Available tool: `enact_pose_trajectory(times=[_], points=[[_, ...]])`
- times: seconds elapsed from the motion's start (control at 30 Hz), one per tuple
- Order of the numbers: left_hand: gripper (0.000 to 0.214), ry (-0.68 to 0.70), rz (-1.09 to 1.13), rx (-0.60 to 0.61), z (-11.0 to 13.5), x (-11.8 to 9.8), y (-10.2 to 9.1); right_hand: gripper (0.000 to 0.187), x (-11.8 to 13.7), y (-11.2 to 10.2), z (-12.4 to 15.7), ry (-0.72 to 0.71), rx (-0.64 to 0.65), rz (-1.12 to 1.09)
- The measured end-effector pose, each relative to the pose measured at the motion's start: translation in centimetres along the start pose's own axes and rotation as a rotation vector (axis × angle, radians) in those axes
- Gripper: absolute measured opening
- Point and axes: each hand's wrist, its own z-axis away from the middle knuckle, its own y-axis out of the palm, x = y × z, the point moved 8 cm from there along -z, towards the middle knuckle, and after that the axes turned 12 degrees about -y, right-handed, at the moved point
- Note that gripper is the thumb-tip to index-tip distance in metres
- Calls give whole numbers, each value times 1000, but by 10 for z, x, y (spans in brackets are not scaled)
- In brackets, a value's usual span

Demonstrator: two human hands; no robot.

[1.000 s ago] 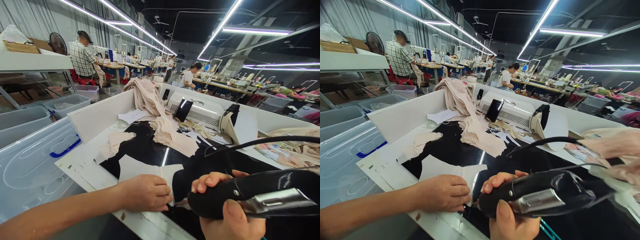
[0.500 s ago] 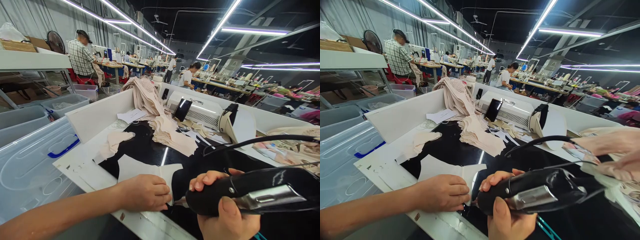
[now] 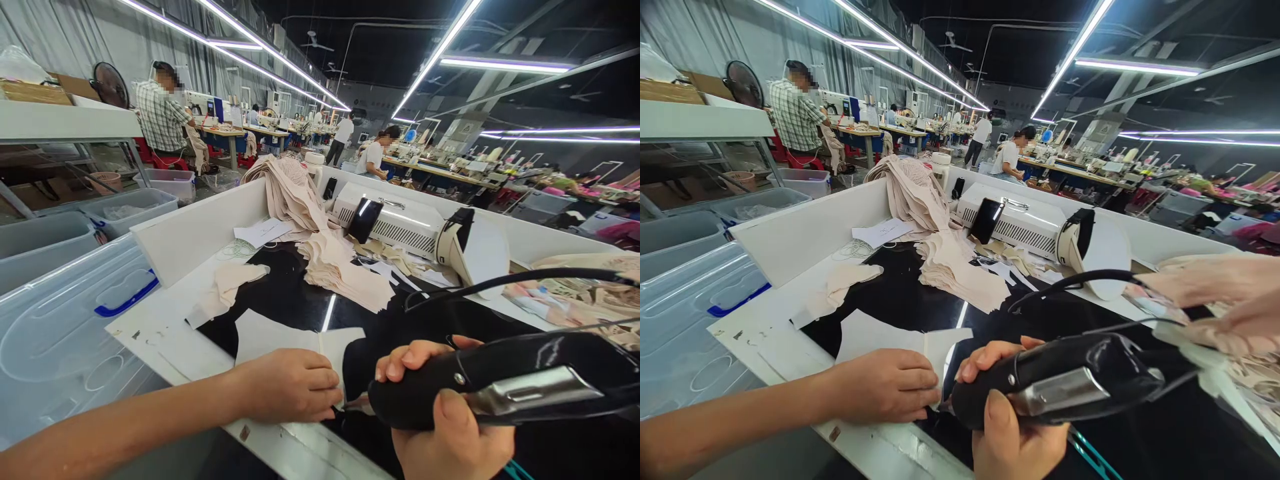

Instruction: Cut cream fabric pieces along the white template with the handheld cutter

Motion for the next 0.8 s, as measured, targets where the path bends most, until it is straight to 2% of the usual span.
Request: enact_pose_trajectory(times=[0.27,0.47,0.67,0.8], points=[[27,-28,38,33,-1,2,0,34,-3,1,2,12,23,5],[25,-187,189,25,0,14,-10,36,-3,-3,8,-12,48,28],[22,-199,306,120,13,18,-18,34,-4,-6,9,-4,141,-10],[26,-201,364,131,19,24,-33,35,-3,-21,-12,-23,0,23]])
